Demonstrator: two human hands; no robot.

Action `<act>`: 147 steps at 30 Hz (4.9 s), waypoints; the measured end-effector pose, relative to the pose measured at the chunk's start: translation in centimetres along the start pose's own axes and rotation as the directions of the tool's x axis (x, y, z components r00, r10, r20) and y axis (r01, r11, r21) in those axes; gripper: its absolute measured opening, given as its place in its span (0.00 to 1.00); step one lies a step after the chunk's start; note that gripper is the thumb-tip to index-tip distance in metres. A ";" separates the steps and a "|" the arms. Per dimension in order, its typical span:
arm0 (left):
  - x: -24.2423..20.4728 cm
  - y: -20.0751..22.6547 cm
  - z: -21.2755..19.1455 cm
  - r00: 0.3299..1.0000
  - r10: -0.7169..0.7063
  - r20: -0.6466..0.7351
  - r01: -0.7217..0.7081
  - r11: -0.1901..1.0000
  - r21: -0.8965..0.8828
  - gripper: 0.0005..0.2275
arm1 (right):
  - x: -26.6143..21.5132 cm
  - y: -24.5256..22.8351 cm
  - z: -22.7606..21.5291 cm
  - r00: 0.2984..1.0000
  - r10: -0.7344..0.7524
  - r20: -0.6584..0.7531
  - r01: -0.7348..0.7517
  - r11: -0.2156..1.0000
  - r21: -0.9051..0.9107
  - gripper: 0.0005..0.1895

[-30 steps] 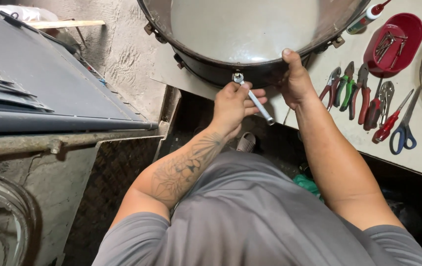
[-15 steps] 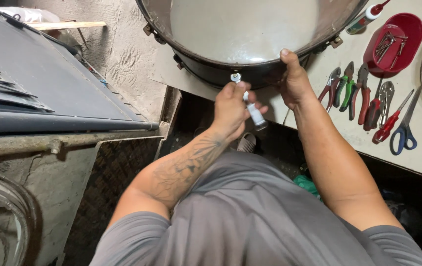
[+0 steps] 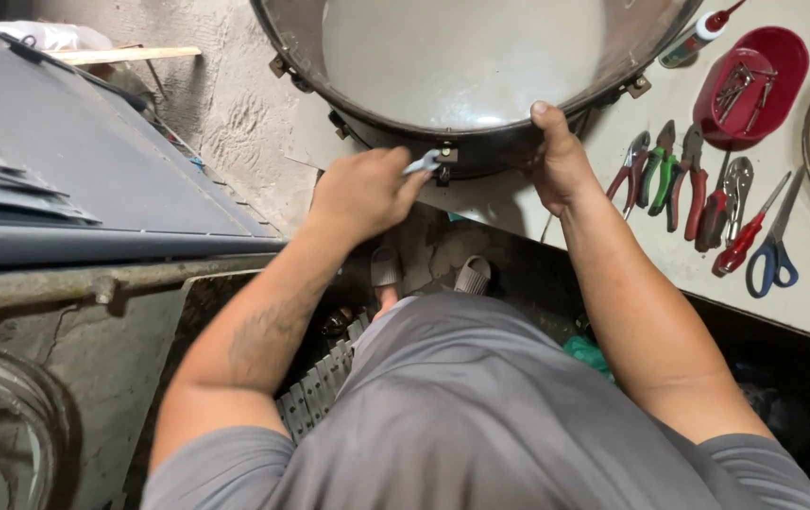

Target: The person uses a wrench to tighten bolts on the rim of a large metal pot. They rotate the pot to access different bolts and continue tightening them with the wrench.

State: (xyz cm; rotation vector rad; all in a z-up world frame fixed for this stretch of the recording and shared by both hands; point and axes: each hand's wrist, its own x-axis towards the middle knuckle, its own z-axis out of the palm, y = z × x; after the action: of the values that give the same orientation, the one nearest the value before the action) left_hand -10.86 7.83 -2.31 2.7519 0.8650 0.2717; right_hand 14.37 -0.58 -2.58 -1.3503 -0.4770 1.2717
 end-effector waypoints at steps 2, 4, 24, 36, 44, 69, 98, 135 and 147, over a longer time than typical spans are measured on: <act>-1.7 -0.7 0.5 0.965 -0.244 -0.094 0.232 0.965 -0.119 0.15 | -0.1 0.1 0.0 0.997 0.029 0.070 -0.029 1.000 -0.002 0.61; -2.2 -2.6 1.7 0.894 -0.424 -0.144 0.378 0.887 -0.264 0.17 | 0.1 0.0 -0.1 0.997 0.034 0.066 -0.034 0.999 -0.004 0.61; 3.0 -6.1 -0.1 0.585 -0.762 0.278 0.495 0.064 -0.867 0.27 | -2.1 -1.3 2.1 0.989 0.122 0.080 -0.107 0.980 -0.170 0.72; 2.1 -7.6 1.9 0.624 -0.655 0.427 0.408 -0.194 -0.892 0.22 | -0.9 2.8 2.0 0.965 0.241 0.099 -0.230 0.967 -0.114 0.58; 3.1 -8.1 -0.6 0.616 -0.624 0.481 0.584 -0.048 -0.810 0.24 | -0.9 7.2 -1.6 0.948 0.309 -0.078 -0.304 0.950 0.070 0.45; 2.2 -8.5 0.8 0.752 -0.582 0.311 0.361 -0.031 -0.932 0.20 | 0.0 10.2 -0.1 0.991 0.114 -0.074 -0.100 0.980 0.173 0.34; 1.5 8.0 3.6 0.734 -0.418 0.535 0.400 -0.370 -0.839 0.16 | 1.3 5.3 2.0 0.990 0.096 0.099 -0.108 0.986 0.129 0.53; 2.0 9.5 4.3 0.720 -0.448 0.530 0.335 -0.445 -0.830 0.15 | 1.9 6.6 1.0 0.988 0.146 0.053 -0.147 0.989 0.026 0.50; 1.7 8.1 6.1 0.660 -0.534 0.529 0.255 -0.502 -0.826 0.12 | 1.2 3.9 2.3 0.980 0.185 0.076 -0.185 0.983 -0.008 0.56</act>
State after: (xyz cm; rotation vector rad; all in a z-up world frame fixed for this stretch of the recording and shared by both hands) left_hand -3.61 1.33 -5.64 0.5189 0.9984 0.6660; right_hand 11.33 0.49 -5.90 -1.3750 -0.4115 1.4807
